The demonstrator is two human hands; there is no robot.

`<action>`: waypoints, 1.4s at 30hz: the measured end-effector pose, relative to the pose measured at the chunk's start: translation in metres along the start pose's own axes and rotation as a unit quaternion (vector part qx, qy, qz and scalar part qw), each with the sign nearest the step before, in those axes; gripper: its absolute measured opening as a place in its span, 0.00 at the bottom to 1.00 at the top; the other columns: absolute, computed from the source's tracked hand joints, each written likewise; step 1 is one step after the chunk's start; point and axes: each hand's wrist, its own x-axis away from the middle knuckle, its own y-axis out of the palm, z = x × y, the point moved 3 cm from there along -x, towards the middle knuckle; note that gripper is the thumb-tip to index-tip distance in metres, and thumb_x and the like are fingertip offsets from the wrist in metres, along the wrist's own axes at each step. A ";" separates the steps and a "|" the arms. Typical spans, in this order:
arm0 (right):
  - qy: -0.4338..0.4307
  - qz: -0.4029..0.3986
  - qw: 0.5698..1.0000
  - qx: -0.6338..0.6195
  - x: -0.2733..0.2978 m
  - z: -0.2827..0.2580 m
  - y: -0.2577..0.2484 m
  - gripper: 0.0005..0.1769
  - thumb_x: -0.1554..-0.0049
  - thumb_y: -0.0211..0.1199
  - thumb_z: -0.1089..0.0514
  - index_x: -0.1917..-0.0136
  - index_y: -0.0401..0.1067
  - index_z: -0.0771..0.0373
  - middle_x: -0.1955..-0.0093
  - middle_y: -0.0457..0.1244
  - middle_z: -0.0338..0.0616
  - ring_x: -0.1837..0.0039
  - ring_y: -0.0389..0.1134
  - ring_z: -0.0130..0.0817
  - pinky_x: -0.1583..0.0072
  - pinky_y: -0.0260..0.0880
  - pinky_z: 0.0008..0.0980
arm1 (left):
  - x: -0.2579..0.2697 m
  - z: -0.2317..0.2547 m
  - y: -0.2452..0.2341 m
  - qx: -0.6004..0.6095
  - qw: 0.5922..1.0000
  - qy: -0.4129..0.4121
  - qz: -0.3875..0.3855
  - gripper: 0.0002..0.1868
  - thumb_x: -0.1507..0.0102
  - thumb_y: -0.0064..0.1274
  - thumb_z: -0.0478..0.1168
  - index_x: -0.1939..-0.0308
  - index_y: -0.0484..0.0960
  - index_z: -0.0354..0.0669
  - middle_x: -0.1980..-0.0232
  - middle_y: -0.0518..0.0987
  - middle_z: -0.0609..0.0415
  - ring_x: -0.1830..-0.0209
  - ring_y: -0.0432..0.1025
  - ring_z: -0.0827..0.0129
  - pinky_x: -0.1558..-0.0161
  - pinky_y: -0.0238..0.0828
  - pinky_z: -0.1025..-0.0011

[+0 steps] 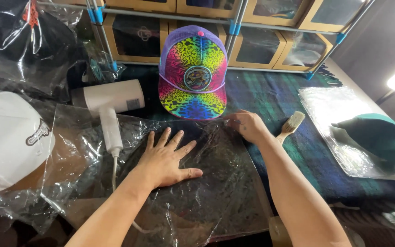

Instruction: The person uses a handheld steamer to apply steam to a colorful printed hat and a green hat, then brushes the colorful hat with a wooden-handled brush before placing it into a clear plastic bag.

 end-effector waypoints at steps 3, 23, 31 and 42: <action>-0.003 0.033 0.999 0.016 0.007 0.009 0.000 0.11 0.45 0.70 0.42 0.47 0.82 0.38 0.54 0.71 0.37 0.44 0.72 0.47 0.40 0.73 0.43 | -0.001 0.002 0.003 -0.005 1.000 0.006 0.004 0.53 0.43 0.21 0.85 0.18 0.45 0.72 0.13 0.39 0.55 0.14 0.29 0.50 0.21 0.21 0.38; 0.231 0.031 0.972 -0.011 0.008 0.045 -0.015 0.07 0.43 0.62 0.46 0.50 0.75 0.39 0.71 0.69 0.32 0.57 0.75 0.34 0.47 0.73 0.37 | -0.004 0.001 0.002 -0.009 1.000 -0.017 0.002 0.53 0.41 0.20 0.85 0.17 0.43 0.70 0.13 0.38 0.54 0.13 0.28 0.52 0.20 0.21 0.40; 0.189 -0.012 0.977 0.096 0.011 -0.053 -0.018 0.27 0.44 0.61 0.32 0.53 0.76 0.58 0.57 0.70 0.57 0.46 0.72 0.59 0.43 0.72 0.53 | -0.017 0.005 0.003 -0.035 0.999 -0.008 0.004 0.56 0.43 0.21 0.87 0.18 0.45 0.64 0.13 0.38 0.55 0.13 0.28 0.54 0.20 0.19 0.40; 0.147 -0.004 0.948 0.283 -0.007 0.004 0.024 0.11 0.44 0.61 0.48 0.54 0.77 0.55 0.54 0.68 0.45 0.50 0.74 0.52 0.48 0.77 0.52 | -0.011 0.003 0.000 0.005 1.000 0.003 0.018 0.56 0.40 0.21 0.84 0.17 0.43 0.57 0.13 0.38 0.55 0.13 0.30 0.55 0.20 0.21 0.39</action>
